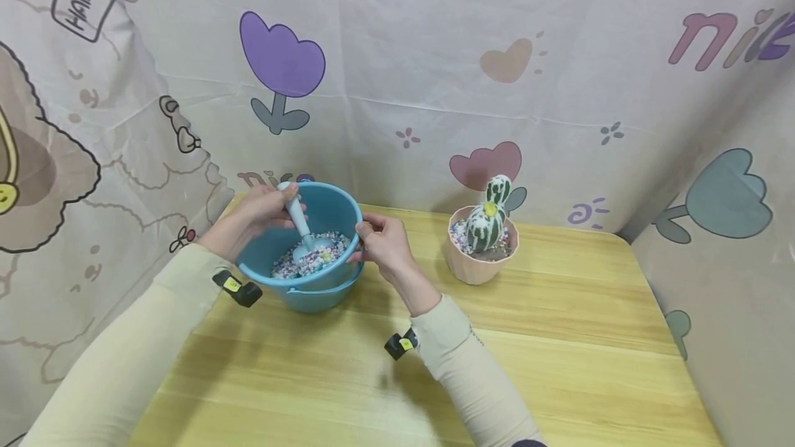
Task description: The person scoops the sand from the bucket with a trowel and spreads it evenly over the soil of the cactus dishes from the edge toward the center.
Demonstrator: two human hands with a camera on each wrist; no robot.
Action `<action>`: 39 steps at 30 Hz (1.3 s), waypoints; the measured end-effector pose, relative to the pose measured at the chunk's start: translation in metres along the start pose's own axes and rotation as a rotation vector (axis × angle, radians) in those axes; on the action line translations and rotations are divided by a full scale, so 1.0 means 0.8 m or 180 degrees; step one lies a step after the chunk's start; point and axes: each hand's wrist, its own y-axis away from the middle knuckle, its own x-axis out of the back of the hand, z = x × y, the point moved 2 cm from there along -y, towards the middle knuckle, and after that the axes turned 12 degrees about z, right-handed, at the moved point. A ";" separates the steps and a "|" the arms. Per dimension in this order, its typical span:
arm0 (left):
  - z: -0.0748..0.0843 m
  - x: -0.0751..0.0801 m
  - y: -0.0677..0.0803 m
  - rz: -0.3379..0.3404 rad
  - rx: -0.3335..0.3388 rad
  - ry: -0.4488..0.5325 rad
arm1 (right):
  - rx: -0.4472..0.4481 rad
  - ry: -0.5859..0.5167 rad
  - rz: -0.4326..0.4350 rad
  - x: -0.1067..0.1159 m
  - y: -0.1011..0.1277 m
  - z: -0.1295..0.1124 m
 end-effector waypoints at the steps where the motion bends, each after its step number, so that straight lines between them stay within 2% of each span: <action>1: 0.001 0.001 0.000 -0.0007 0.0006 0.0033 | 0.0001 0.0004 -0.0001 0.000 0.000 0.000; 4: 0.002 0.005 0.001 0.0000 0.0034 0.0091 | -0.0014 0.0006 0.0011 0.000 0.000 0.001; 14: 0.012 0.025 0.001 0.0163 0.0070 0.0558 | -0.0050 -0.0007 0.0048 0.001 0.001 0.000; 20: 0.014 0.037 -0.004 0.0157 0.0113 0.0779 | -0.0048 -0.0023 0.0043 0.001 0.000 0.001; 25: 0.013 0.047 -0.007 0.0120 0.0175 0.0901 | -0.0055 -0.0054 0.0061 0.001 0.001 0.001; 29: 0.012 0.053 -0.009 0.0057 0.0278 0.1112 | -0.0034 -0.0079 0.0091 0.003 0.001 0.002; 39: 0.010 0.062 -0.008 -0.0098 0.0537 0.1594 | -0.0014 0.0106 0.0099 0.010 0.006 0.007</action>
